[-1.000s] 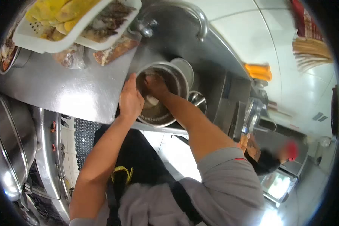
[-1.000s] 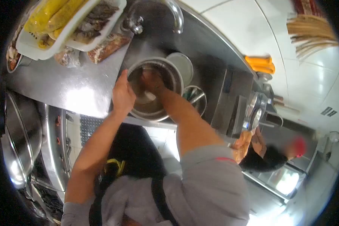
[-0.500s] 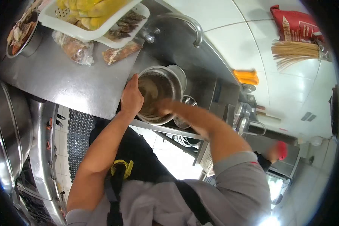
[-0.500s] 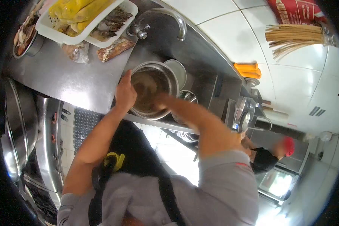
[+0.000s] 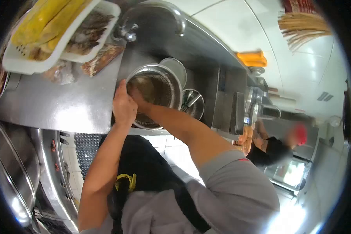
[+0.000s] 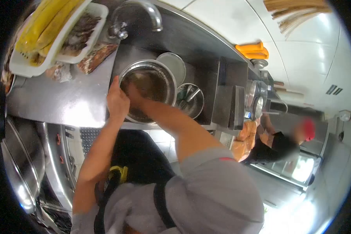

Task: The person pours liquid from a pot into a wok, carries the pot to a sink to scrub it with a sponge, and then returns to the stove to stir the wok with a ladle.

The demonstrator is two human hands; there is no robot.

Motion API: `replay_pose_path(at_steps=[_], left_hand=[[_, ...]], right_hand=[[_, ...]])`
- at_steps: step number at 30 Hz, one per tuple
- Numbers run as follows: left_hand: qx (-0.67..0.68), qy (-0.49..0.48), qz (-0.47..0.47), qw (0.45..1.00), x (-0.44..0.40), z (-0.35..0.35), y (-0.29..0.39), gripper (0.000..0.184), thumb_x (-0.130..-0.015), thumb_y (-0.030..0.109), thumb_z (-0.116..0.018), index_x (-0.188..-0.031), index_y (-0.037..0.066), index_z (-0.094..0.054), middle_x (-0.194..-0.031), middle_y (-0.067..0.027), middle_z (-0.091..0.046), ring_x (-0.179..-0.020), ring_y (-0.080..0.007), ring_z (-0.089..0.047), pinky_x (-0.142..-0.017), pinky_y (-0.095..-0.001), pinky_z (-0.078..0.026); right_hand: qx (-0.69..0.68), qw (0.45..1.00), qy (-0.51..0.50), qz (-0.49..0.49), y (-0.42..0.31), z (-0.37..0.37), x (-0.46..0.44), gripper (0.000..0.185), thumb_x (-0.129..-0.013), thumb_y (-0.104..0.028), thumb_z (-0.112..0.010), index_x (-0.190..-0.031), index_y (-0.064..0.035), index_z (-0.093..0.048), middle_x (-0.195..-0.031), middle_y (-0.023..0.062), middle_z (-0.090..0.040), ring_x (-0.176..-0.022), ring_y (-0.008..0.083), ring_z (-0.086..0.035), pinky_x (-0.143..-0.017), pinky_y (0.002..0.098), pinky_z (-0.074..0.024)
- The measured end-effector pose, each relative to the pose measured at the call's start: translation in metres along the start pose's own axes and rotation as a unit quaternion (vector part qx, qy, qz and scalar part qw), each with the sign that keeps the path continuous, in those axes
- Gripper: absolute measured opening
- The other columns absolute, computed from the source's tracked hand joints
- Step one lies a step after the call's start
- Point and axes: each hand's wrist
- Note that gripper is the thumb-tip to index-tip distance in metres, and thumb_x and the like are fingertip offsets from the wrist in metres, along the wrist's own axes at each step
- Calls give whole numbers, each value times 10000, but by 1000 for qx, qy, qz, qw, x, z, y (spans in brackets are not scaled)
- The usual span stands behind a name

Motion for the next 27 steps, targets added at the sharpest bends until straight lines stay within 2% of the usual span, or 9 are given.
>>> replay_pose_path(at_steps=[2,5,8,10,12,14,19,23,27], left_hand=[[-11,-19,19,1000,1,5,9,482,-826,-63,-476,-1307,-79,-472,-1201,-298,-575,-1099,-437,-574,-955,-452,-471],[-13,-17,11,1000,-4,7,13,468,-830,-65,-468,-1297,-93,-474,-1199,-306,-573,-1096,-451,-571,-958,-449,-469],[-17,-20,15,1000,-1,11,15,462,-829,-60,-466,-1289,-98,-478,-1205,-306,-571,-1105,-451,-567,-964,-444,-466],[-15,-21,6,1000,-5,11,16,460,-829,-56,-466,-1286,-98,-481,-1213,-308,-568,-1115,-450,-564,-970,-441,-464],[-9,-16,-4,1000,-4,9,12,461,-831,-50,-466,-1289,-96,-482,-1219,-310,-565,-1118,-449,-564,-972,-442,-463],[-3,-22,3,1000,-4,8,8,468,-834,-43,-465,-1299,-92,-477,-1224,-309,-563,-1123,-449,-561,-976,-444,-460],[-5,-40,30,999,-7,10,12,499,-844,-31,-469,-1340,-77,-443,-1233,-292,-561,-1135,-445,-550,-983,-447,-453],[2,-37,52,998,-7,11,16,446,-880,-17,-447,-1321,-81,-465,-1247,-313,-554,-1147,-452,-554,-1003,-450,-436],[-7,-21,8,1000,-8,8,15,468,-843,-57,-474,-1310,-79,-469,-1198,-293,-573,-1090,-444,-570,-948,-452,-471]], right_hand=[[-30,999,-10,25,-5,6,11,502,-993,-340,-450,-1430,-97,-411,-1396,150,-490,-1276,304,-454,-1059,421,-360],[482,850,16,212,62,31,-11,459,-973,-292,-475,-1404,-132,-459,-1376,135,-517,-1285,314,-451,-1054,425,-380],[596,791,-118,66,4,44,-6,567,-974,-307,-439,-1489,-105,-314,-1558,152,-258,-1433,314,-250,-1176,401,-201],[719,689,-92,20,31,49,-2,587,-977,-323,-425,-1506,-117,-277,-1568,164,-219,-1444,309,-228,-1182,404,-186],[726,687,3,-36,61,50,-4,575,-956,-302,-446,-1486,-118,-320,-1531,159,-284,-1428,306,-257,-1164,416,-219],[599,780,151,-103,102,32,0,538,-912,-245,-501,-1430,-107,-442,-1446,137,-453,-1386,306,-336,-1121,437,-300],[258,966,-26,-21,46,3,-6,570,-951,-295,-422,-1473,-86,-331,-1509,156,-332,-1425,293,-260,-1144,419,-261],[203,977,-48,42,22,-2,-5,576,-966,-307,-390,-1486,-76,-299,-1524,165,-310,-1435,287,-247,-1150,414,-254],[359,930,-31,71,25,17,-8,583,-981,-319,-358,-1499,-66,-267,-1539,174,-288,-1445,281,-234,-1156,410,-248]])
Point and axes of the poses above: each hand's wrist, its own x-axis away from the middle knuckle, its own z-axis out of the back of the hand, y = z × x
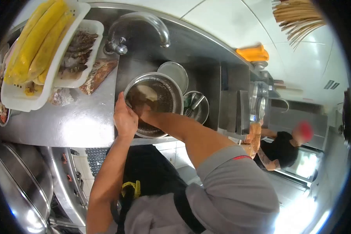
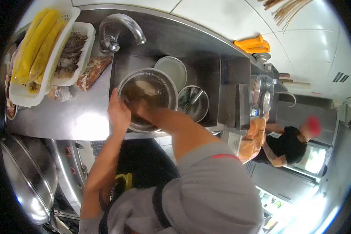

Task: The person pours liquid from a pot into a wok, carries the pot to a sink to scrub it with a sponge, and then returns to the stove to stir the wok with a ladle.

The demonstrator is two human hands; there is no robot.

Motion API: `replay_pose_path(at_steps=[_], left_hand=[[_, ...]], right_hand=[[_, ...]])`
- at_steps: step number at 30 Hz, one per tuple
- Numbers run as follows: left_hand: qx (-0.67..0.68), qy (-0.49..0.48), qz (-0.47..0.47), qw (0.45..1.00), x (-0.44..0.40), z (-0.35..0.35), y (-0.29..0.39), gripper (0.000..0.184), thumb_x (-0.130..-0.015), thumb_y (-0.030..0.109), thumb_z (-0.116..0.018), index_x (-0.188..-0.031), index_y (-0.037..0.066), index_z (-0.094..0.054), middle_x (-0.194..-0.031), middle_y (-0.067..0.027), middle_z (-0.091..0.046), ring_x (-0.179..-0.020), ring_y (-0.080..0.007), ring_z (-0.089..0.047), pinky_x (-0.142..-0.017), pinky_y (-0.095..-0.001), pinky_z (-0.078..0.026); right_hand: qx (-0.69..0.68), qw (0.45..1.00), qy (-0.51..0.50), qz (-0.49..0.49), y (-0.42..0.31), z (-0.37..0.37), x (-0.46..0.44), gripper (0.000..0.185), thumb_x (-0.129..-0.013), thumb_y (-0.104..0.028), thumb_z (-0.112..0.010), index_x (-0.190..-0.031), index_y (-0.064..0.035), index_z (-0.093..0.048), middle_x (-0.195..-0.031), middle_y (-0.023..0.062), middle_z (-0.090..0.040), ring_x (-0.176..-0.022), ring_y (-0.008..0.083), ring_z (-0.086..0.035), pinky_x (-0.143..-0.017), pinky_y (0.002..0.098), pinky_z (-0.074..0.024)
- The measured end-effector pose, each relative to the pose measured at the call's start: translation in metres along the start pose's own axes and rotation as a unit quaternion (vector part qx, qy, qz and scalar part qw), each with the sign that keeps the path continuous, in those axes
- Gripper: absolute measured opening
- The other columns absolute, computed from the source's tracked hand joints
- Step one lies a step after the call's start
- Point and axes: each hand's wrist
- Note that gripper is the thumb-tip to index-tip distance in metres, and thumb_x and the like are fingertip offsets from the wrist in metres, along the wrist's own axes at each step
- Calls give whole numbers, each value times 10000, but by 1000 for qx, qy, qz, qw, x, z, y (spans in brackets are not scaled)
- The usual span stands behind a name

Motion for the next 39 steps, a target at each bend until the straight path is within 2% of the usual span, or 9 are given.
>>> replay_pose_path(at_steps=[2,7,11,14,16,19,33,36,39], left_hand=[[-10,7,-23,1000,1,1,-2,458,-839,-63,-477,-1297,-85,-479,-1182,-297,-579,-1076,-445,-577,-939,-448,-477],[1,-14,6,1000,2,4,0,425,-888,-33,-431,-1307,-90,-478,-1190,-320,-582,-1112,-442,-581,-971,-426,-465],[-10,35,-85,996,5,-4,-15,496,-804,-56,-489,-1297,-102,-472,-1208,-319,-565,-1081,-461,-577,-938,-451,-479],[6,20,-39,999,5,-2,-11,507,-799,-52,-492,-1304,-93,-472,-1204,-314,-568,-1093,-456,-572,-944,-454,-475],[2,13,-16,1000,2,-2,-8,506,-804,-52,-477,-1309,-82,-468,-1202,-310,-569,-1103,-452,-564,-954,-457,-468],[2,1,13,1000,4,1,-4,493,-818,-41,-464,-1309,-76,-468,-1205,-308,-567,-1115,-447,-557,-960,-455,-464],[0,38,3,999,6,-4,-6,443,-868,37,-483,-1300,-62,-489,-1215,-311,-572,-1099,-462,-573,-960,-455,-466],[4,51,-44,998,7,-6,-12,443,-867,7,-468,-1304,-70,-482,-1216,-313,-569,-1101,-461,-571,-960,-449,-465],[14,33,-51,998,8,0,-8,481,-823,-23,-458,-1296,-109,-454,-1191,-323,-561,-1085,-470,-555,-958,-460,-452]], right_hand=[[125,990,-1,-60,9,-2,-6,587,-988,-324,-342,-1505,-61,-251,-1547,178,-277,-1451,278,-227,-1159,407,-245],[320,890,10,-324,73,-72,-73,544,-933,-267,-485,-1424,-53,-391,-1292,185,-536,-1186,335,-527,-1013,476,-422],[154,873,208,-414,23,-32,-27,536,-954,-290,-477,-1423,-42,-403,-1274,197,-576,-1125,313,-612,-954,458,-491],[159,925,73,-338,84,-79,-31,508,-985,-267,-433,-1446,-59,-381,-1331,183,-551,-1153,310,-596,-969,414,-486],[-83,970,138,-183,73,-76,-39,517,-971,-318,-463,-1427,-79,-415,-1356,165,-532,-1213,289,-541,-1009,398,-438],[-158,960,163,-165,25,-51,-41,496,-957,-323,-477,-1385,-74,-449,-1330,163,-548,-1214,292,-538,-1006,401,-434],[-117,974,95,-171,-8,-38,-41,425,-892,-347,-543,-1191,-54,-610,-1210,156,-622,-1214,309,-523,-992,412,-416],[-78,986,22,-143,-9,-30,-20,416,-878,-352,-557,-1150,-49,-644,-1184,155,-638,-1214,312,-520,-989,415,-412],[137,976,-133,-104,-3,-4,21,411,-864,-357,-571,-1108,-45,-678,-1158,153,-654,-1215,316,-517,-986,417,-408]])
Point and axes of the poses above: each hand's wrist, its own x-axis away from the middle knuckle, its own z-axis out of the back of the hand, y = z × x
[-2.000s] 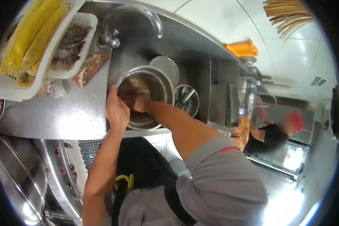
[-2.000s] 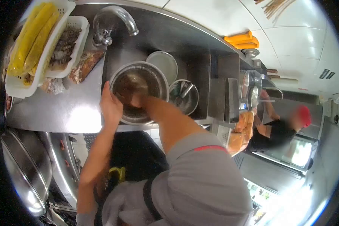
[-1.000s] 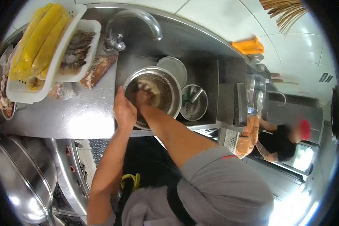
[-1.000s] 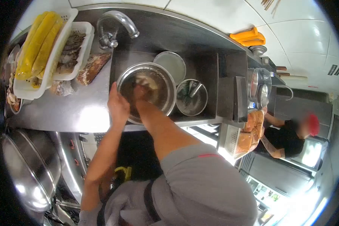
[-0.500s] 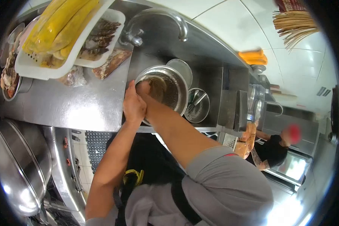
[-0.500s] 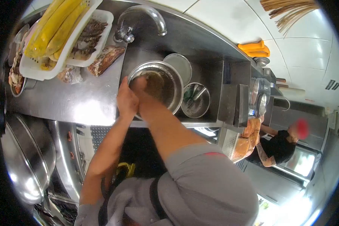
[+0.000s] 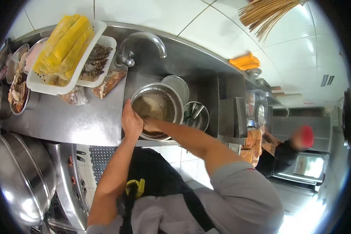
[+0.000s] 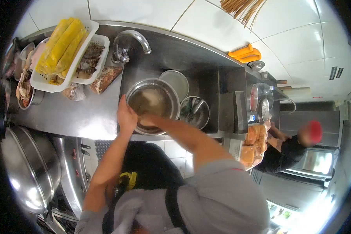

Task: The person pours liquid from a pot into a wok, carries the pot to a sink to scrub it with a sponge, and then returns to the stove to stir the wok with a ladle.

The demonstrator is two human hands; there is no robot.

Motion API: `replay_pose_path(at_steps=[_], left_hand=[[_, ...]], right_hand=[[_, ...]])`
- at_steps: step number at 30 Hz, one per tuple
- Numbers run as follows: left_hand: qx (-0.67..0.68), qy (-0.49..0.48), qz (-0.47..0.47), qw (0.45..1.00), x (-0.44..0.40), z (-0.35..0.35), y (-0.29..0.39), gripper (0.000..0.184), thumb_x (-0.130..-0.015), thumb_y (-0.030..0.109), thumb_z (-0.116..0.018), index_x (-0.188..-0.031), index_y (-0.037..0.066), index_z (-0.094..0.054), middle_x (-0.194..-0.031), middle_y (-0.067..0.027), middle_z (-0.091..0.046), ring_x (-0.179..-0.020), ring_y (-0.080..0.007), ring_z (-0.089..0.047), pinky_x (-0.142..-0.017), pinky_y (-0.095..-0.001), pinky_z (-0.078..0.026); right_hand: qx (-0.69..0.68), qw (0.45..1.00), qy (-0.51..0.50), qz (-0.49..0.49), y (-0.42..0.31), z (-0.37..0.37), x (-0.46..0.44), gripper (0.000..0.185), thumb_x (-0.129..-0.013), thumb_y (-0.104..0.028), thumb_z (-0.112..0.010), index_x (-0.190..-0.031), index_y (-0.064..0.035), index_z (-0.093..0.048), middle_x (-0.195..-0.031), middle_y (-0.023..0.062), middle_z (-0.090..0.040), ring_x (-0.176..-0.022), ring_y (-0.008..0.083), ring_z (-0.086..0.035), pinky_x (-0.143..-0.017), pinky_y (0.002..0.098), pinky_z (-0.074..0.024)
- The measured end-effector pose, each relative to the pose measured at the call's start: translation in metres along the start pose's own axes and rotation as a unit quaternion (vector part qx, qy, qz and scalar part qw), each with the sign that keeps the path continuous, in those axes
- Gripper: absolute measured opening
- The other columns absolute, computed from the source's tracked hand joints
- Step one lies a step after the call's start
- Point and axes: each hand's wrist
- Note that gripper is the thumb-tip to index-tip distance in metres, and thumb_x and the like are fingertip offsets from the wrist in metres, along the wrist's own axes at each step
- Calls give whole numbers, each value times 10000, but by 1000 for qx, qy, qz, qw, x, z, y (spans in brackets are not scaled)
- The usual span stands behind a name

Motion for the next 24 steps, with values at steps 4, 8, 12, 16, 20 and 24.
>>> replay_pose_path(at_steps=[4,8,12,16,20,24], left_hand=[[8,-21,40,999,1,3,2,517,-785,-41,-453,-1296,-123,-445,-1191,-330,-556,-1096,-481,-543,-975,-466,-441],[9,-27,20,999,3,0,-5,553,-757,-49,-456,-1305,-121,-438,-1204,-331,-549,-1122,-475,-532,-996,-464,-431],[22,-47,61,997,5,0,-7,586,-744,-45,-465,-1326,-108,-427,-1232,-327,-537,-1133,-465,-531,-1000,-450,-434],[22,-44,64,997,4,4,-3,578,-738,-27,-497,-1310,-82,-440,-1178,-304,-560,-1090,-460,-545,-948,-463,-450],[-19,-59,37,997,-10,11,14,430,-747,-25,-524,-1174,-62,-492,-1103,-292,-574,-1007,-460,-576,-869,-464,-487],[-131,-147,8,980,-65,-31,-8,352,-746,94,-665,-1057,-42,-570,-992,-266,-625,-959,-412,-632,-843,-466,-513]], right_hand=[[326,942,-74,-37,-8,91,105,332,-834,-318,-593,-1005,-70,-734,-1081,134,-679,-1152,319,-540,-950,440,-407],[436,879,154,115,42,126,110,311,-804,-190,-597,-1086,-122,-708,-1264,122,-568,-1160,314,-503,-984,463,-370],[315,856,385,139,41,122,104,476,-742,-124,-640,-1218,-128,-628,-1376,147,-468,-1228,343,-470,-1013,486,-370],[147,829,535,76,31,125,79,650,-710,-145,-705,-1334,-132,-526,-1375,175,-456,-1236,391,-454,-1028,473,-377],[101,906,378,161,15,174,72,643,-737,-197,-737,-1332,-97,-515,-1378,214,-447,-1218,420,-461,-1033,466,-385],[208,914,276,212,-15,190,51,626,-721,-158,-757,-1310,-119,-547,-1320,218,-510,-1180,399,-518,-996,462,-435]])
Point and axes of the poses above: each hand's wrist, its own x-axis away from the middle knuckle, its own z-axis out of the back of the hand, y = z × x
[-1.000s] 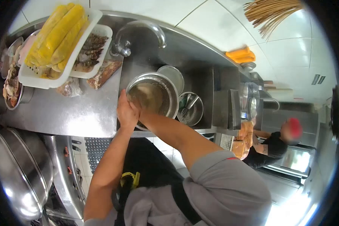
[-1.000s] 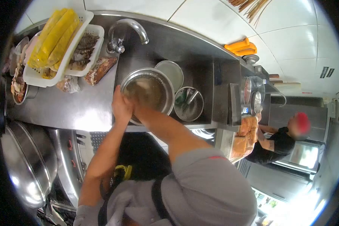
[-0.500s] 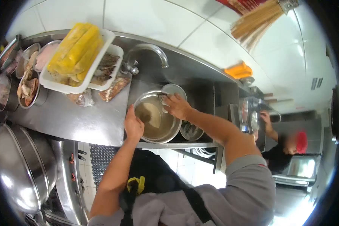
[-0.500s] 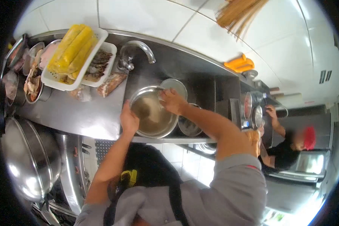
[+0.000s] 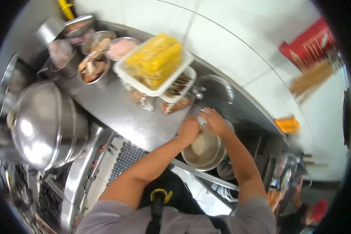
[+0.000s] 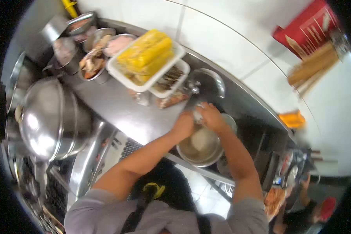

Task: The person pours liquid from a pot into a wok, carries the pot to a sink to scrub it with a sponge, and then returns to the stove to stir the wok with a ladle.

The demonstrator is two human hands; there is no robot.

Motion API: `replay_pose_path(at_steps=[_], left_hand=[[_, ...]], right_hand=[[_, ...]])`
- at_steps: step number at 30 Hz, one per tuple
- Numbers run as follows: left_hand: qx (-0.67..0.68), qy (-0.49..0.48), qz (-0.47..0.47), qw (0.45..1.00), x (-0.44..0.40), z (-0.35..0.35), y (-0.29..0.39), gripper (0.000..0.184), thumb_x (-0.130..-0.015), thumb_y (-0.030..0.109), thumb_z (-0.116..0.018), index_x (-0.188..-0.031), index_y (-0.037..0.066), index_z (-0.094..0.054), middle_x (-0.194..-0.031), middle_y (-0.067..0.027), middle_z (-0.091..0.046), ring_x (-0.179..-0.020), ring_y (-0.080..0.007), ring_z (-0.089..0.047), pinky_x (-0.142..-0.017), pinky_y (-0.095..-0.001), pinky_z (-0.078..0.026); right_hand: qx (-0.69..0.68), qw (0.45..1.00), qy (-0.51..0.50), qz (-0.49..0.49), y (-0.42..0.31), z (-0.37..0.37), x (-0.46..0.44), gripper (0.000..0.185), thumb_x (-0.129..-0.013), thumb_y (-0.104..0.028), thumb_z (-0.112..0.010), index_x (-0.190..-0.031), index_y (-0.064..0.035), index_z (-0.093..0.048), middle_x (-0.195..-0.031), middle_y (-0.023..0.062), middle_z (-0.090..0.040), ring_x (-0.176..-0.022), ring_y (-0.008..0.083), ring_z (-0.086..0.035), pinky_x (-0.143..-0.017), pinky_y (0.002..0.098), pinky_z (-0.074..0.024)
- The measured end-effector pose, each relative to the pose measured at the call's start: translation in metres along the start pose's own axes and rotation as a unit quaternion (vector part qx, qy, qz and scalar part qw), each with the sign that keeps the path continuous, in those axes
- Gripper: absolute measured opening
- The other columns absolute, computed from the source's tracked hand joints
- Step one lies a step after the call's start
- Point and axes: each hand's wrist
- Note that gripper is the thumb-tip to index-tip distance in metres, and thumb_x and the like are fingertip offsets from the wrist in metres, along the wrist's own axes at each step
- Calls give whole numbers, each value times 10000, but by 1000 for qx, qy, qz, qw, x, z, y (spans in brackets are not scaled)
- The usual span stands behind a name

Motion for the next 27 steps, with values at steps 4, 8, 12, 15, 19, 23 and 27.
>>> replay_pose_path(at_steps=[4,8,12,15,19,23,27], left_hand=[[-70,13,-17,997,-11,23,13,190,-774,74,-597,-943,-12,-603,-885,-202,-671,-781,-343,-694,-657,-417,-569],[-62,50,-20,997,-4,23,15,129,-802,89,-568,-895,6,-599,-832,-192,-682,-757,-327,-706,-628,-413,-577],[-59,23,-5,998,-8,31,19,146,-801,94,-572,-913,7,-608,-822,-196,-691,-792,-334,-704,-662,-431,-575],[-71,-66,8,995,-25,42,31,200,-758,105,-629,-929,3,-619,-853,-210,-690,-836,-346,-694,-715,-442,-564],[-83,-133,10,988,-38,34,31,305,-677,140,-733,-930,0,-639,-882,-227,-681,-873,-370,-680,-766,-450,-549],[-62,-63,16,996,-10,36,27,306,-694,92,-709,-973,-4,-630,-899,-230,-690,-861,-360,-697,-765,-443,-570],[-88,-88,19,992,-28,44,36,293,-700,67,-693,-977,0,-627,-884,-251,-680,-843,-373,-691,-753,-455,-566]], right_hand=[[-3,992,-75,-103,18,-17,-10,624,-713,-209,-773,-1285,-85,-555,-1250,218,-573,-1147,350,-563,-968,455,-454],[-151,931,31,-330,53,-51,84,521,-794,-319,-731,-1194,-11,-603,-1127,231,-648,-1082,381,-611,-929,442,-482],[-155,934,79,-312,66,-71,125,463,-800,-251,-707,-1173,4,-606,-1108,233,-653,-1084,386,-610,-907,458,-486],[-44,984,61,-160,73,-53,52,457,-744,-142,-700,-1166,5,-604,-1121,230,-645,-1039,402,-620,-866,478,-497],[-143,973,-10,-181,40,-31,16,539,-726,-147,-727,-1228,-17,-579,-1159,210,-640,-1031,354,-641,-880,441,-509],[-325,860,70,-388,70,-68,115,598,-734,-201,-757,-1248,36,-565,-1150,191,-655,-1045,304,-646,-907,401,-501],[-114,961,69,-241,74,-58,81,579,-739,-248,-747,-1247,-33,-571,-1162,234,-637,-1096,393,-601,-933,444,-482]])
Point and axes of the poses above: each hand's wrist, its own x-axis away from the middle knuckle, its own z-axis out of the back of the hand, y = z × x
